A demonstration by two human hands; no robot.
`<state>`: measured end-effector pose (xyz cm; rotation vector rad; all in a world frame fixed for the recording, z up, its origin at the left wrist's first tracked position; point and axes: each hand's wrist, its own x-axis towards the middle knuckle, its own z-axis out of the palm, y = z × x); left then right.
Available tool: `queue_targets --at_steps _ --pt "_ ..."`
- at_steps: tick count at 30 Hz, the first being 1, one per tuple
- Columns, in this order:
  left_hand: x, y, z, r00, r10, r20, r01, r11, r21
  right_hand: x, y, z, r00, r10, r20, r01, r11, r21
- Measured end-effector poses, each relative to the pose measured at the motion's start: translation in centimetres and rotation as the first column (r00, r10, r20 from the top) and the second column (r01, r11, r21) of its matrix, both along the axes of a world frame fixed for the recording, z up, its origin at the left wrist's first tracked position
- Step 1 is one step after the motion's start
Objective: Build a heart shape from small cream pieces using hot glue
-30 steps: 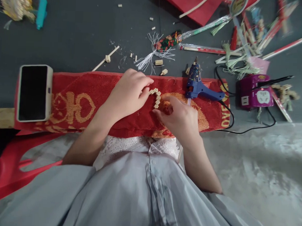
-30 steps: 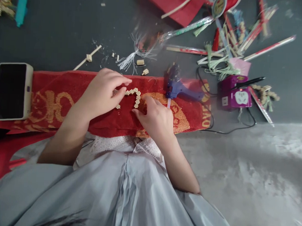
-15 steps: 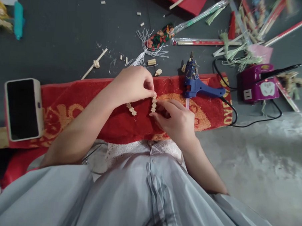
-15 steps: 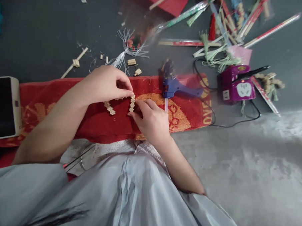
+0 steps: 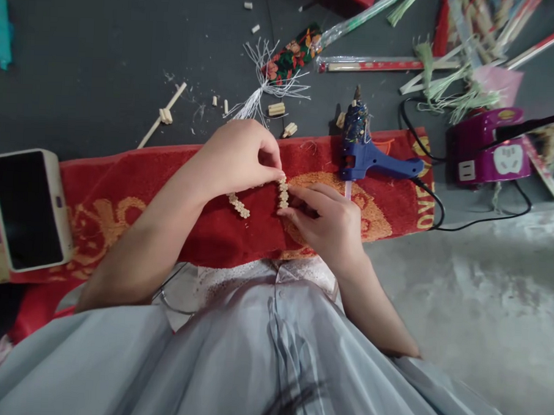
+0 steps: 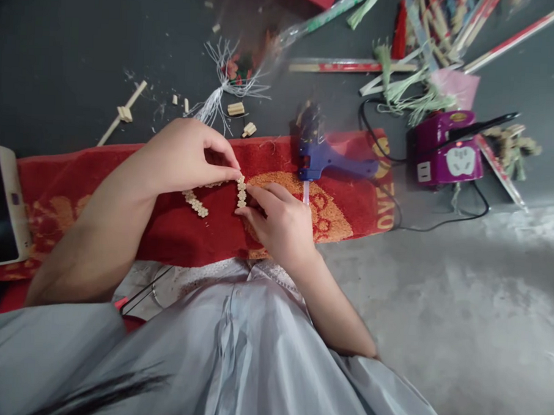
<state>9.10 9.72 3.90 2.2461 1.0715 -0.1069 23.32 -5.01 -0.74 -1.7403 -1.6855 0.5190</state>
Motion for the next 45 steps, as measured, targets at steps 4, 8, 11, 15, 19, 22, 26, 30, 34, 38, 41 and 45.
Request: queue_targets --at_steps 4,8,11,15,19,22,26,30,34,38,41,45 --pt "-0.1 0.0 0.0 0.999 -0.022 0.024 0.022 1.0 -0.008 0.1 0.1 0.0 1.0 0.012 -0.022 -0.012 1.0 0.002" --pt "-0.2 -0.2 -0.2 0.997 -0.012 0.071 0.012 1.0 -0.002 0.3 0.2 0.0 0.999 0.021 -0.037 -0.021 1.0 -0.008" --pt "-0.2 -0.4 -0.3 0.998 0.012 0.063 -0.012 1.0 -0.008 0.4 0.1 -0.1 0.999 0.021 -0.038 -0.021 1.0 -0.001" --pt "-0.3 -0.5 -0.2 0.999 0.017 0.041 -0.016 0.999 -0.03 0.4 -0.1 -0.1 0.999 0.017 -0.036 -0.016 1.0 0.018" --pt "-0.8 -0.4 -0.3 0.995 -0.049 0.086 0.051 0.998 -0.025 0.3 -0.2 0.1 0.999 0.031 -0.012 -0.031 0.999 0.009" --pt "-1.2 -0.3 -0.4 0.984 -0.132 0.12 0.134 0.991 -0.007 0.2 -0.2 0.3 0.999 0.032 0.011 -0.032 0.999 0.013" --pt "-1.4 -0.5 -0.3 0.981 -0.15 0.12 0.152 0.988 -0.008 0.0 -0.2 0.4 0.999 0.027 0.044 -0.028 0.999 0.02" --pt "-1.1 -0.9 -0.1 0.985 -0.127 0.117 0.13 0.991 -0.017 -0.1 -0.1 0.8 0.995 0.034 0.089 -0.032 0.999 -0.029" --pt "-0.9 -1.1 0.0 0.989 -0.129 0.068 0.128 0.992 0.017 -0.1 -0.1 1.0 0.989 0.045 0.14 -0.036 0.997 -0.068" --pt "-1.0 -1.0 0.1 0.989 -0.135 0.062 0.13 0.989 0.07 -0.2 -0.1 1.0 0.987 0.037 0.158 -0.027 0.998 -0.06" --pt "-1.1 -0.8 0.1 0.988 -0.128 0.082 0.122 0.99 0.072 -0.1 -0.2 1.1 0.987 0.042 0.154 -0.031 0.997 -0.073" --pt "-1.0 -0.6 0.4 0.993 -0.1 0.064 0.096 0.993 0.06 0.3 -0.3 1.8 0.991 0.044 0.125 -0.035 0.996 -0.077"
